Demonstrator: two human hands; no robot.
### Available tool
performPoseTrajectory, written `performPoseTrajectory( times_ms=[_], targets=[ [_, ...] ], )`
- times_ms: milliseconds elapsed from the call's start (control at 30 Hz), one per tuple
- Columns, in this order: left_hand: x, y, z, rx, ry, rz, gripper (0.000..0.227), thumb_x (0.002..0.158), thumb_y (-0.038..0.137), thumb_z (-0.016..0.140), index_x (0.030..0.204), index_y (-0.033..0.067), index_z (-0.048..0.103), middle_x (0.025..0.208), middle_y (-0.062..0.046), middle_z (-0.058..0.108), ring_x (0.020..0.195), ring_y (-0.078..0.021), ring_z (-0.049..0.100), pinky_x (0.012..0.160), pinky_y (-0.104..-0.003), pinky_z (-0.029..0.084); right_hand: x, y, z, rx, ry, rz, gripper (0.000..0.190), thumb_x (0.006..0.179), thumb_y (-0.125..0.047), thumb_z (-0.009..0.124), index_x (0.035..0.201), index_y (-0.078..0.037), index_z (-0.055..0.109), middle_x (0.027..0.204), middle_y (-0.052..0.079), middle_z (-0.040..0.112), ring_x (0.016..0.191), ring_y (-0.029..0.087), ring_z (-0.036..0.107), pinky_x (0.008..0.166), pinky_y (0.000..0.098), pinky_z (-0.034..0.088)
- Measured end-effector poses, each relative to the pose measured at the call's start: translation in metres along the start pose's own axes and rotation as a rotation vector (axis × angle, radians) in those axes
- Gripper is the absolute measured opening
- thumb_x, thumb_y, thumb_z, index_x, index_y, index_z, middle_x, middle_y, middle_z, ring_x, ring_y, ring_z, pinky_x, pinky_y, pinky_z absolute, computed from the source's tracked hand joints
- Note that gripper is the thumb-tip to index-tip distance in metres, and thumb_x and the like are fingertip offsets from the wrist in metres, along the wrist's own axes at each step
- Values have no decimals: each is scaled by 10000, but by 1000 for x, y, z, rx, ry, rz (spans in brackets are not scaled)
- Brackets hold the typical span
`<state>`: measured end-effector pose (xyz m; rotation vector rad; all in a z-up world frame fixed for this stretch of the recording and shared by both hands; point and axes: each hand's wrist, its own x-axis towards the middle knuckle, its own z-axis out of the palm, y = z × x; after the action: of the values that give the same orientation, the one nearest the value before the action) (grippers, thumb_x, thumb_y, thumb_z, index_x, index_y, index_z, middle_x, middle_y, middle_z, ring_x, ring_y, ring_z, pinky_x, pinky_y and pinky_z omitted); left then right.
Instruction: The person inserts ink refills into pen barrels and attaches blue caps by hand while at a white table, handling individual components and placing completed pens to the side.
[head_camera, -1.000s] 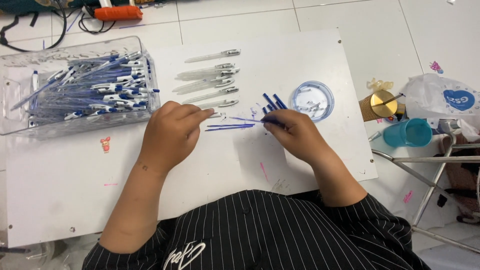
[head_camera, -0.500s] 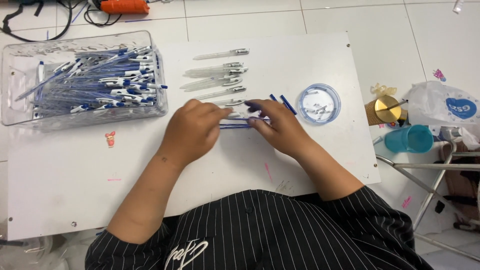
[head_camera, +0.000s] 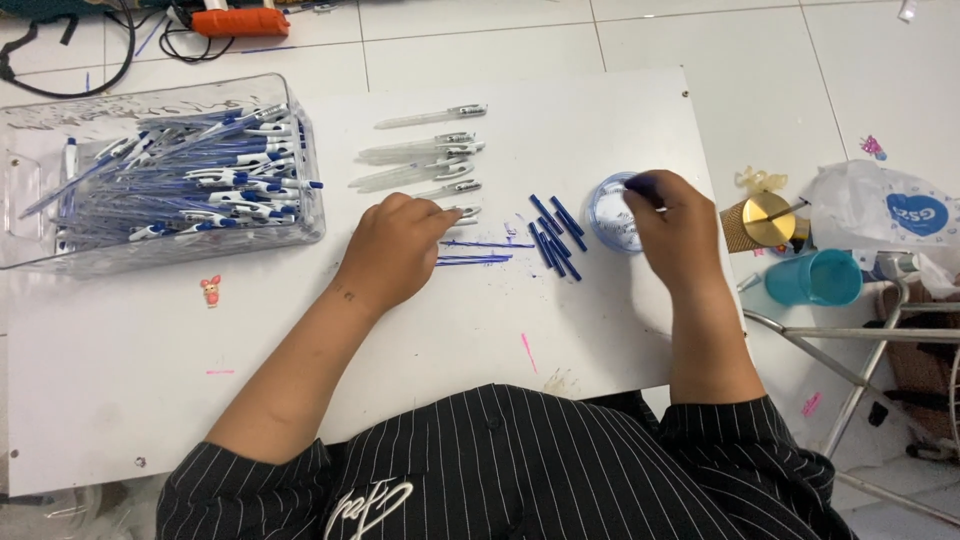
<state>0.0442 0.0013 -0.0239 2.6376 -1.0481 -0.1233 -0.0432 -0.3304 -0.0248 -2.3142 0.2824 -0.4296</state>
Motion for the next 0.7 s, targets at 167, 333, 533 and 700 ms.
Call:
performPoseTrajectory(
  times_ms=[167, 333, 533, 700],
  targets=[
    [7, 5, 8, 92, 15, 11, 324, 902, 43, 682, 1176, 198, 756, 1133, -47, 738, 1078, -230, 658, 907, -380, 523, 2, 44, 2, -393, -59, 108, 191, 943, -196, 782, 1130, -159, 798, 919, 82, 746, 849, 260, 711, 767, 363, 574],
    [0, -2, 9, 152, 141, -29, 261, 888, 66, 737, 1114, 189, 779, 1095, -57, 743, 1021, -213, 665, 866, -365, 539, -3, 46, -1, -452, -17, -11, 199, 892, -177, 832, 1089, -161, 818, 1000, 62, 767, 917, 253, 695, 806, 338, 550],
    [-24, -72, -38, 381, 592, 145, 56, 867, 109, 696, 837, 69, 721, 710, -119, 632, 676, -237, 609, 660, -367, 525, -3, 49, -6, -252, 80, -7, 169, 968, -166, 795, 1123, -97, 794, 1042, 95, 740, 926, 265, 650, 766, 343, 538],
    [-58, -165, -79, 291, 75, -466, 463, 935, 125, 512, 1315, 301, 708, 1192, -86, 701, 1101, -425, 578, 779, -595, 539, 2, 34, -8, -249, -95, 70, 163, 1012, -161, 667, 1047, -30, 757, 1023, 89, 712, 968, 254, 612, 831, 404, 468]
  ],
)
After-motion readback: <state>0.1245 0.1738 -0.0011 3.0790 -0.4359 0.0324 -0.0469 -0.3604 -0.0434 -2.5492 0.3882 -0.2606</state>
